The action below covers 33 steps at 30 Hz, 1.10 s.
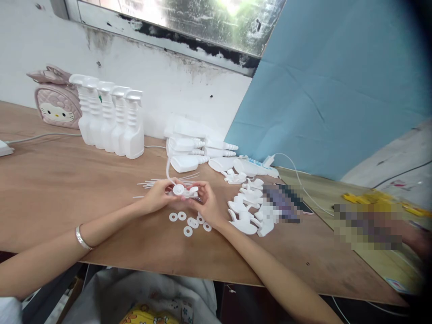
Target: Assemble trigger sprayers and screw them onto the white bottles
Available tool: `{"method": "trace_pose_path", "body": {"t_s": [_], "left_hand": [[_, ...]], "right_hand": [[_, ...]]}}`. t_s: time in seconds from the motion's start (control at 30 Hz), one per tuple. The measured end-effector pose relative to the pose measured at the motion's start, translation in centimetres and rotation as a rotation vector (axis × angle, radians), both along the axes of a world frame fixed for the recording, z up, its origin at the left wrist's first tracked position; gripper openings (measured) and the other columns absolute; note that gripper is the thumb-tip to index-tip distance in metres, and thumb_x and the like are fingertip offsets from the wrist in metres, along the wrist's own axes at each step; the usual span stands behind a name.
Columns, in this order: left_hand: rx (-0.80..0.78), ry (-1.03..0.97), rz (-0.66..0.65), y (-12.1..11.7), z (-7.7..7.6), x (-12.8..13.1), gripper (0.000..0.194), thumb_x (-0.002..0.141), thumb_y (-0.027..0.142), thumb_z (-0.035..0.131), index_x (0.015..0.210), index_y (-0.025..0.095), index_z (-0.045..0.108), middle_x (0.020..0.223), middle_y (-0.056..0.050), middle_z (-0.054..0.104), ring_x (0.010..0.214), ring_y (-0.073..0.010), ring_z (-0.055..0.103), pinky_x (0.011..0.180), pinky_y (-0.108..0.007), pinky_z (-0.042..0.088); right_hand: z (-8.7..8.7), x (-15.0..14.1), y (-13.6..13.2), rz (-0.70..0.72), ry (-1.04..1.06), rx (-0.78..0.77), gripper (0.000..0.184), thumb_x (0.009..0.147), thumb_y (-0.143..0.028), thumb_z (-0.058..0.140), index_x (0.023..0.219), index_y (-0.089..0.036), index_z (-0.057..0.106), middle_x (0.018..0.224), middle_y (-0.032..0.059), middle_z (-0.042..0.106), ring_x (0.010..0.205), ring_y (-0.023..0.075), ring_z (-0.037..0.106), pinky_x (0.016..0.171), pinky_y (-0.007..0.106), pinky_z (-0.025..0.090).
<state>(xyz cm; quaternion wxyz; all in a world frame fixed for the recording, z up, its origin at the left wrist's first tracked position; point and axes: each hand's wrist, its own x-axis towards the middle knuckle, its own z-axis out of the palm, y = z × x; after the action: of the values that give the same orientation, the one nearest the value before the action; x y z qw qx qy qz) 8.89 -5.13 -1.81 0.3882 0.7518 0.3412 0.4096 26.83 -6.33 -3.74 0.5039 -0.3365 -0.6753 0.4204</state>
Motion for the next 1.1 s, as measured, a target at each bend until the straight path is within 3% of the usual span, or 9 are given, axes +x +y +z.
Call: {"method": "trace_pose_path", "body": {"t_s": [0.17,0.3,0.43,0.53,0.67,0.8,0.93,1.03,1.1], "left_hand": [[0.132,0.052,0.158,0.4,0.3,-0.8,0.031,0.066,0.036,0.064,0.089,0.016,0.060,0.089,-0.004,0.061,0.082,-0.0190,0.055,0.070,-0.026,0.042],[0.070,0.089,0.226,0.4,0.8,-0.9,0.033,0.067,0.039,0.062,0.090,0.015,0.058,0.082,-0.003,0.060,0.075,-0.0173,0.054,0.064,-0.025,0.041],[-0.139,-0.102,0.122,0.4,0.7,-0.6,0.042,0.070,0.042,0.059,0.100,0.014,0.047,0.081,-0.004,0.059,0.068,-0.0152,0.055,0.056,-0.023,0.041],[-0.228,-0.195,0.111,0.4,0.6,-0.5,0.034,0.075,0.044,0.054,0.090,0.015,0.044,0.069,0.000,0.055,0.055,-0.0105,0.050,0.047,-0.019,0.036],[-0.228,-0.179,0.076,0.1,0.7,-0.5,0.032,0.076,0.045,0.052,0.070,0.016,0.039,0.054,0.006,0.043,0.045,-0.0060,0.039,0.041,-0.015,0.026],[-0.297,-0.196,-0.017,-0.5,0.6,-0.1,0.034,0.075,0.045,0.053,0.069,0.016,0.037,0.056,0.004,0.049,0.046,-0.0069,0.044,0.041,-0.015,0.029],[-0.359,-0.246,-0.102,-1.0,0.1,0.4,0.031,0.076,0.044,0.053,0.084,0.017,0.039,0.069,0.001,0.057,0.055,-0.0109,0.053,0.047,-0.019,0.039],[-0.380,-0.287,-0.156,-1.2,-0.2,0.6,0.032,0.077,0.042,0.053,0.090,0.019,0.035,0.074,0.000,0.057,0.057,-0.0117,0.055,0.049,-0.021,0.042],[-0.345,-0.315,-0.121,-1.2,-0.1,0.6,0.034,0.076,0.040,0.055,0.090,0.019,0.033,0.077,-0.001,0.057,0.060,-0.0122,0.055,0.051,-0.021,0.042]], "right_hand": [[0.6,0.8,0.1,-0.164,-0.219,0.150,0.040,0.067,-0.002,0.047,0.102,-0.021,0.045,0.108,0.0041,0.052,0.104,0.0155,0.050,0.093,0.034,0.038],[0.8,1.3,0.5,-0.242,-0.381,0.177,0.036,0.070,-0.006,0.046,0.102,-0.020,0.047,0.106,0.0042,0.054,0.102,0.0162,0.051,0.093,0.036,0.038],[0.7,1.2,0.4,-0.216,-0.432,0.208,0.032,0.071,-0.009,0.048,0.101,-0.021,0.048,0.103,0.0038,0.056,0.098,0.0163,0.052,0.090,0.036,0.039],[0.5,0.9,0.3,-0.142,-0.419,0.185,0.032,0.072,-0.010,0.049,0.103,-0.022,0.047,0.104,0.0040,0.055,0.098,0.0160,0.052,0.088,0.036,0.041],[0.2,0.7,0.0,-0.057,-0.388,0.173,0.051,0.072,-0.013,0.053,0.119,-0.024,0.034,0.104,0.0045,0.054,0.096,0.0155,0.053,0.086,0.035,0.043],[0.2,0.6,-0.5,-0.007,-0.397,0.246,0.071,0.071,-0.017,0.059,0.129,-0.026,0.020,0.102,0.0050,0.054,0.093,0.0161,0.054,0.085,0.035,0.044],[0.5,0.5,-0.8,-0.001,-0.369,0.277,0.072,0.064,-0.024,0.068,0.125,-0.026,0.029,0.098,0.0036,0.055,0.088,0.0163,0.056,0.082,0.034,0.045],[0.7,0.2,-0.9,0.039,-0.257,0.171,0.068,0.059,-0.029,0.071,0.118,-0.025,0.036,0.096,0.0028,0.056,0.086,0.0161,0.057,0.079,0.032,0.046],[0.6,-0.1,-1.0,0.087,-0.155,0.071,0.060,0.060,-0.031,0.071,0.112,-0.024,0.041,0.100,0.0034,0.055,0.090,0.0166,0.056,0.079,0.031,0.047]]}}
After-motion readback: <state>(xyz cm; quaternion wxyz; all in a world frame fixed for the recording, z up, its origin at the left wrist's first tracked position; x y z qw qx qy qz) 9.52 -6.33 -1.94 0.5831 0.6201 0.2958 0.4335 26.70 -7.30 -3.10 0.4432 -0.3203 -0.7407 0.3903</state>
